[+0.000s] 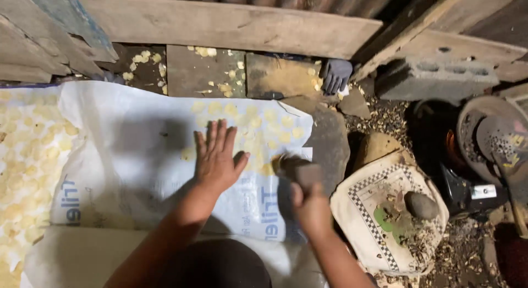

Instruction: The person uses a stone to crush cassava pieces on a patterned cloth, then uses a hammer to flatten them on a white sack. They also stir dark beans in a pan on a gas stove using a slotted spoon.

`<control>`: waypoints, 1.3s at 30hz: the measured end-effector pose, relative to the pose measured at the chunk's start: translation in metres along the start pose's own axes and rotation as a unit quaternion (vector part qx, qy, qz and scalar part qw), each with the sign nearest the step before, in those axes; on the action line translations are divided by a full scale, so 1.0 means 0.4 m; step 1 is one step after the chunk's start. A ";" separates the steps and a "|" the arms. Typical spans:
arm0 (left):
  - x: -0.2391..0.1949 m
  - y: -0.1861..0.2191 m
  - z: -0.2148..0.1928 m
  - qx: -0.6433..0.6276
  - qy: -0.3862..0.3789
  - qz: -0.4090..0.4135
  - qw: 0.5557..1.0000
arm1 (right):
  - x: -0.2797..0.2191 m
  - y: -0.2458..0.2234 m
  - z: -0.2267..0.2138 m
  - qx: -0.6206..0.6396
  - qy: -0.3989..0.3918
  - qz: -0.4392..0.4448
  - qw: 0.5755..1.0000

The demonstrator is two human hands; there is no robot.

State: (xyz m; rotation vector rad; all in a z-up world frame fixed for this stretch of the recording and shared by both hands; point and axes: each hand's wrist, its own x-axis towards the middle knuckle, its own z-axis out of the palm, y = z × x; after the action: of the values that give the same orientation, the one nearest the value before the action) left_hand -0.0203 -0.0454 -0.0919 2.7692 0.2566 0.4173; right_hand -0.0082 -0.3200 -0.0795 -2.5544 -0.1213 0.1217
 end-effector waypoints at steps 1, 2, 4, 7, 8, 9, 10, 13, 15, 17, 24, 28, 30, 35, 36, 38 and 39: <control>-0.005 0.006 0.005 0.012 -0.019 0.000 1.000 | -0.014 0.028 0.051 -0.011 0.010 -0.010 1.000; -0.004 0.029 0.012 0.012 -0.022 -0.001 1.000 | 0.002 0.013 0.040 -0.012 0.006 -0.008 1.000; 0.011 0.066 0.022 0.009 -0.048 0.028 0.998 | 0.050 -0.028 0.021 -0.065 -0.050 0.032 0.996; -0.004 0.080 0.020 0.015 -0.104 0.053 0.993 | 0.103 -0.030 -0.041 -0.033 -0.103 -0.037 0.993; -0.006 0.076 0.023 0.015 -0.103 0.051 0.993 | 0.093 -0.051 -0.050 -0.034 -0.104 -0.039 0.993; -0.007 0.072 0.025 0.013 -0.113 0.048 0.992 | 0.085 -0.073 -0.059 -0.036 -0.083 -0.019 0.996; -0.009 0.066 0.026 0.013 -0.124 0.044 0.991 | 0.073 -0.096 -0.067 -0.038 -0.063 0.001 0.997; -0.012 0.071 0.019 0.044 -0.160 0.045 0.985 | 0.042 -0.028 0.010 -0.014 0.004 -0.005 1.000; 0.008 0.069 0.031 0.054 -0.165 0.046 0.984 | 0.060 -0.020 0.006 -0.014 -0.029 -0.010 0.999; 0.036 0.056 0.042 0.061 -0.174 0.043 0.982 | 0.061 -0.029 -0.012 -0.018 -0.066 -0.013 0.998; 0.215 0.027 0.073 0.086 -0.215 -0.001 0.973 | -0.003 -0.037 -0.030 0.033 -0.049 -0.013 0.998; 0.257 0.011 0.061 0.139 -0.263 -0.026 0.954 | 0.014 0.023 0.037 -0.062 -0.065 -0.044 0.995; 0.156 0.015 0.056 0.155 -0.204 0.021 0.966 | 0.027 -0.004 -0.013 -0.055 -0.099 -0.048 0.992; -0.138 -0.098 0.008 0.060 -0.053 0.055 0.995 | 0.078 0.004 -0.223 -0.138 -0.370 -0.103 0.913; -0.185 -0.152 -0.011 0.073 -0.053 0.005 0.996 | 0.084 0.018 -0.285 -0.235 -0.417 -0.117 0.870; -0.281 -0.254 -0.043 0.089 -0.051 -0.037 0.994 | 0.107 0.048 -0.414 -0.323 -0.456 -0.129 0.819; -0.328 -0.300 -0.057 0.024 -0.007 -0.057 0.998 | 0.122 0.067 -0.485 -0.390 -0.443 -0.052 0.806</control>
State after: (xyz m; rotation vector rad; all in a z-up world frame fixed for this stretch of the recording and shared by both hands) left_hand -0.1663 0.0438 -0.1463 2.7863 0.4239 0.3669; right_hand 0.0639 -0.4423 0.0637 -3.0142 -0.8086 1.4982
